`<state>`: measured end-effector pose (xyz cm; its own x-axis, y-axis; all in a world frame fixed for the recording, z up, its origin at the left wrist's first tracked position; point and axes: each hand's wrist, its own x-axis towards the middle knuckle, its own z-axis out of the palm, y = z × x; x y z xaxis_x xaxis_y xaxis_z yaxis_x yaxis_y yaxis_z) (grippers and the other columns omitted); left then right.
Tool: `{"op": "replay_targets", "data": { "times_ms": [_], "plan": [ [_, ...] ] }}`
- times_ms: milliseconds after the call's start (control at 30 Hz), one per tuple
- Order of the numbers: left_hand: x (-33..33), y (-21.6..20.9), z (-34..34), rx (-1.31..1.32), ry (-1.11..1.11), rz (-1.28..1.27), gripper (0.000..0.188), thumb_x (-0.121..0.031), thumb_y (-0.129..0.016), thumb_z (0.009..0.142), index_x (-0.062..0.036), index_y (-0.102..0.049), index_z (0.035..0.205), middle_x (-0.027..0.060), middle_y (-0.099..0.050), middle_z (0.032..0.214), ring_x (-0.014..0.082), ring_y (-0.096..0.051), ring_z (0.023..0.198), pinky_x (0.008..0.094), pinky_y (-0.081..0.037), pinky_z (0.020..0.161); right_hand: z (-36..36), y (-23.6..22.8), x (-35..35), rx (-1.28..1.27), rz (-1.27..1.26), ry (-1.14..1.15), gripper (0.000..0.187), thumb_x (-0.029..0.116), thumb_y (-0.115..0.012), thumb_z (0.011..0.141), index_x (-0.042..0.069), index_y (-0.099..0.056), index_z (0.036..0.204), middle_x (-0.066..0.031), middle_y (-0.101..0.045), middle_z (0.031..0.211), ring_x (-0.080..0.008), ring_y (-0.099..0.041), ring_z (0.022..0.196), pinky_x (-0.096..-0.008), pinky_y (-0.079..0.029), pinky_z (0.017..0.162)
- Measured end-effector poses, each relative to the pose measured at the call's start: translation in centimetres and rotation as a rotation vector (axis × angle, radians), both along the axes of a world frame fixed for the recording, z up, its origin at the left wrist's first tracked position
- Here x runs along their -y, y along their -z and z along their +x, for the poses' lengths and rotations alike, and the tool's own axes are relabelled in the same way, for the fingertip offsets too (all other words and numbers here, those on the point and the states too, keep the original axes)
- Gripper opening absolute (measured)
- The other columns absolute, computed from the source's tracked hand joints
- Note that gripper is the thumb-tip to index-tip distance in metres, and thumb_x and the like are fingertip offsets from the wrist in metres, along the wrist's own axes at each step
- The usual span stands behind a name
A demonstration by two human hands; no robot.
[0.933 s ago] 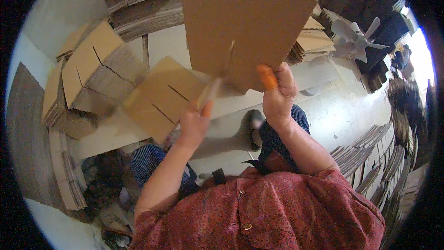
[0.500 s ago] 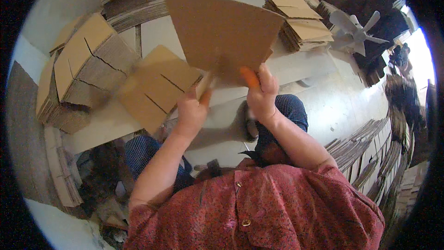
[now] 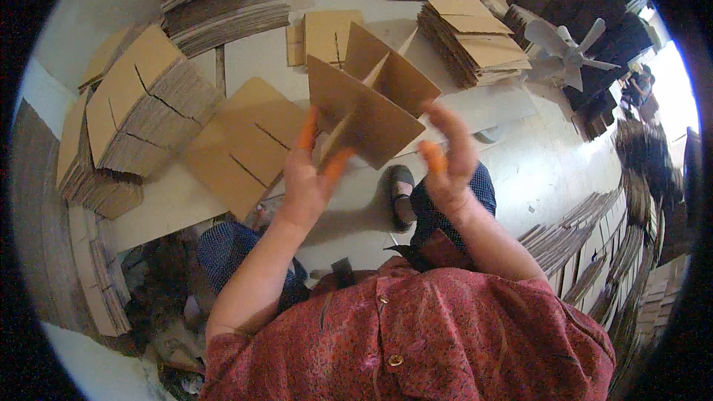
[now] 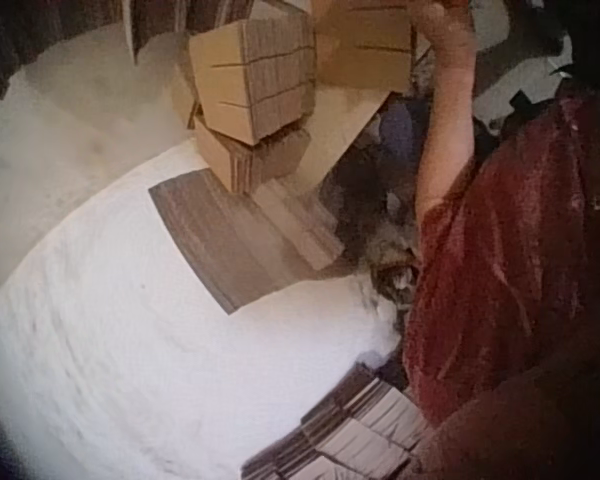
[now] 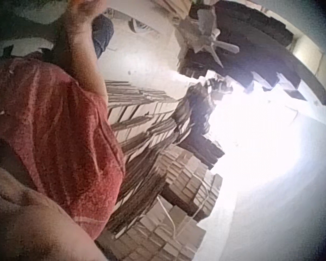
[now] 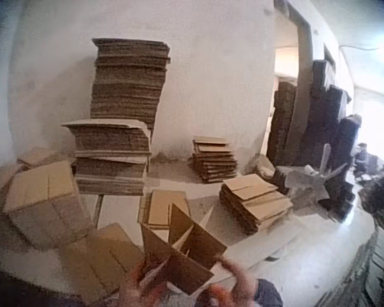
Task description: The person sits on the floor and repeatedly picks up flat cardboard pieces, folds them into box shapes, and stacks the assembled boxes on the table. The person handles the cardboard by hand without visible tools.
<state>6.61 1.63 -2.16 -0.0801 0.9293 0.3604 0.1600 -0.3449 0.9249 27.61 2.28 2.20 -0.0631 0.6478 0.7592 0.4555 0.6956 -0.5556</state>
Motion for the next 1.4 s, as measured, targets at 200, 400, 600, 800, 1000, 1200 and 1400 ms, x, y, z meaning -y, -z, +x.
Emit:
{"op": "replay_targets", "data": {
  "times_ms": [200,400,600,800,1000,1200,1400],
  "plan": [
    [-0.8,-0.2,0.7,0.138,0.378,0.123,0.088,-0.029,-0.066,0.081,-0.0010,-0.010,0.143,0.0135,-0.015,0.149,0.0228,-0.015,0.137,0.0353,-0.016,0.110,0.1,-4.0,-4.7,-0.229,-0.411,-0.093,0.054,0.028,-0.057,0.088,-0.002,-0.040,0.130,-0.0182,-0.056,0.118,-0.0251,-0.051,0.112,-0.0332,-0.038,0.096],
    [-0.4,-0.1,3.0,-0.038,0.358,0.063,0.091,-0.025,-0.069,0.076,-0.0030,-0.011,0.143,0.0139,-0.010,0.150,0.0262,-0.009,0.139,0.0364,-0.012,0.112,-2.5,-3.9,-3.1,-0.020,-0.760,-0.491,0.068,0.045,-0.062,0.083,-0.002,-0.044,0.129,-0.0177,-0.058,0.115,-0.0225,-0.053,0.109,-0.0320,-0.039,0.096],
    [0.3,-2.6,4.2,-0.398,0.273,0.193,0.091,-0.025,-0.073,0.070,0.0006,-0.020,0.140,0.0232,-0.028,0.141,0.0385,-0.028,0.130,0.0417,-0.024,0.106,-1.1,-8.3,-1.7,-0.034,-0.980,-0.338,0.048,0.015,-0.052,0.086,0.001,-0.043,0.131,-0.0110,-0.061,0.110,-0.0174,-0.056,0.095,-0.0281,-0.044,0.083],
    [0.2,-0.3,5.4,-0.389,0.267,0.198,0.085,-0.038,-0.063,0.078,0.0005,-0.019,0.140,0.0228,-0.027,0.142,0.0397,-0.029,0.128,0.0456,-0.027,0.103,-2.2,-10.3,-2.0,0.427,-0.762,-0.112,0.051,0.015,-0.058,0.078,-0.003,-0.045,0.123,-0.0260,-0.063,0.087,-0.0368,-0.064,0.080,-0.0419,-0.049,0.069],
    [0.4,-0.5,5.7,-0.379,0.289,0.298,0.082,-0.026,-0.066,0.077,0.0008,-0.021,0.139,0.0227,-0.028,0.141,0.0392,-0.031,0.127,0.0451,-0.027,0.103,-1.8,-7.7,-3.6,0.636,-0.549,-0.078,0.045,0.010,-0.055,0.078,-0.011,-0.040,0.114,-0.0323,-0.059,0.078,-0.0435,-0.061,0.075,-0.0500,-0.048,0.062],
    [1.2,1.7,4.7,-0.559,0.275,0.248,0.072,-0.030,-0.057,0.087,-0.0052,-0.018,0.142,0.0264,-0.014,0.145,0.0437,-0.023,0.131,0.0438,-0.026,0.106,-1.2,-10.6,-3.8,0.909,-0.287,-0.036,0.045,0.008,-0.057,0.075,-0.006,-0.036,0.112,-0.0281,-0.060,0.072,-0.0438,-0.061,0.068,-0.0505,-0.049,0.058],
    [2.4,1.6,4.3,-0.583,0.376,-0.042,0.068,-0.036,-0.052,0.089,-0.0056,-0.020,0.142,0.0266,-0.013,0.145,0.0446,-0.023,0.131,0.0428,-0.028,0.106,-0.5,-8.6,-5.7,0.914,-0.417,-0.054,0.037,0.002,-0.052,0.077,-0.005,-0.039,0.111,-0.0249,-0.060,0.067,-0.0435,-0.061,0.068,-0.0505,-0.049,0.060]
  ]
}}
